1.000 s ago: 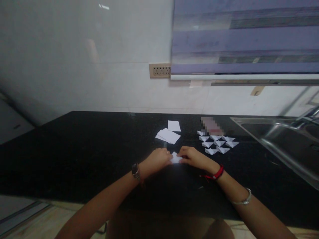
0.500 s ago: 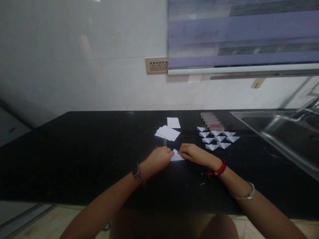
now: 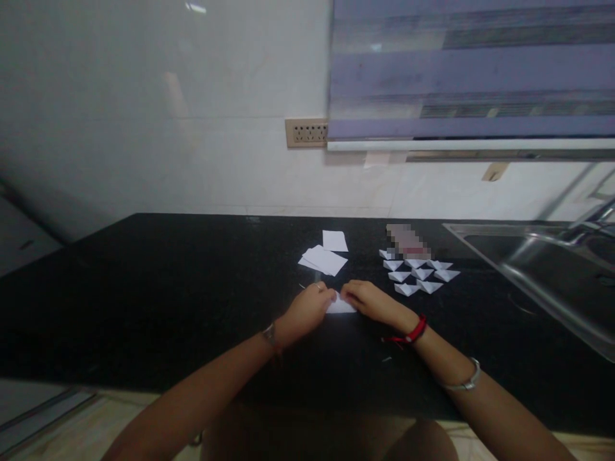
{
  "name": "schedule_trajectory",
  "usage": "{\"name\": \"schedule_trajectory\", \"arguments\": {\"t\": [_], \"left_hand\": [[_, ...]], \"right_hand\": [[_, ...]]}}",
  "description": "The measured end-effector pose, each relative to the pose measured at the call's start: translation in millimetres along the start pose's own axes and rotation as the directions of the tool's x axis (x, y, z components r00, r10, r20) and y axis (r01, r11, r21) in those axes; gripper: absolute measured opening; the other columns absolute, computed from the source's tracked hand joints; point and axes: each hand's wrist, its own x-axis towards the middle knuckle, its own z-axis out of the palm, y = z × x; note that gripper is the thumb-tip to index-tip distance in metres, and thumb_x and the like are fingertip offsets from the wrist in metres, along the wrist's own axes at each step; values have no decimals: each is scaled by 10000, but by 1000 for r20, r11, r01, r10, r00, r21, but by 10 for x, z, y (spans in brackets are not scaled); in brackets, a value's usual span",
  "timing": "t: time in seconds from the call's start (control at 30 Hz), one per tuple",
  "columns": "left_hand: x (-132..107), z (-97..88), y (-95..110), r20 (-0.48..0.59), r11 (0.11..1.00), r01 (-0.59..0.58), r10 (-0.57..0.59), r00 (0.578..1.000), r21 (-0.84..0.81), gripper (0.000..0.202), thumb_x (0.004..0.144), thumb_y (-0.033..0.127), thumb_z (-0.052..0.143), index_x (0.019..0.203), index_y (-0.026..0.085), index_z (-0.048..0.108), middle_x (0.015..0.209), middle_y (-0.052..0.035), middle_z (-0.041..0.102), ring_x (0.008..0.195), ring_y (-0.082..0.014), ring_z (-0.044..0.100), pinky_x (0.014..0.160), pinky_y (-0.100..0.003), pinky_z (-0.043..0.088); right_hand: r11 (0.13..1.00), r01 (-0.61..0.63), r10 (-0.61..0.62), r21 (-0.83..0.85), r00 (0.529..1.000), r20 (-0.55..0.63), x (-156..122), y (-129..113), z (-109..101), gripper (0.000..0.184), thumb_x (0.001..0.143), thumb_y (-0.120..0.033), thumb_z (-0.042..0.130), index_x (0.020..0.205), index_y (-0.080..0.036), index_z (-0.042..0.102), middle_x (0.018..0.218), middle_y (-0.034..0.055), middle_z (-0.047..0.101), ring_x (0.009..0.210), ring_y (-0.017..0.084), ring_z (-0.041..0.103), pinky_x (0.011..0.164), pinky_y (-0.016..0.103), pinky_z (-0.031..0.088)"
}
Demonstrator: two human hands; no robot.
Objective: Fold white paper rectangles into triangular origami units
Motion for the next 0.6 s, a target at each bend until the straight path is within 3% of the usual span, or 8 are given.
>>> {"name": "schedule_trajectory", "arguments": {"t": [0.23, 0.47, 0.6], "left_hand": [[-64, -49, 159, 79, 959, -81, 61, 995, 273, 171, 813, 105, 388, 901, 146, 529, 914, -62, 535, 804, -170, 506, 685, -278, 420], [-127, -104, 249, 161, 963, -91, 51, 986, 254, 220, 810, 74, 372, 962, 139, 517, 897, -75, 563, 801, -180, 539, 680, -295, 437], [-102, -111, 164, 167, 971, -123, 89, 982, 206, 220, 808, 99, 372, 925, 161, 548, 873, -64, 556, 778, -174, 534, 661, -278, 435]], "right_hand": [[999, -15, 15, -38, 1000, 3, 15, -9, 17, 181, 818, -111, 381, 778, -105, 558, 754, 75, 569, 696, 135, 509, 668, 242, 390], [998, 37, -39, -51, 999, -34, -2, -21, 5, 190, 798, -93, 410, 794, -112, 599, 795, 75, 559, 721, 126, 511, 667, 226, 401], [984, 143, -140, -104, 990, 34, -22, 22, -49, 200, 756, -60, 450, 770, -124, 639, 823, 81, 579, 810, 150, 517, 731, 252, 401]]}}
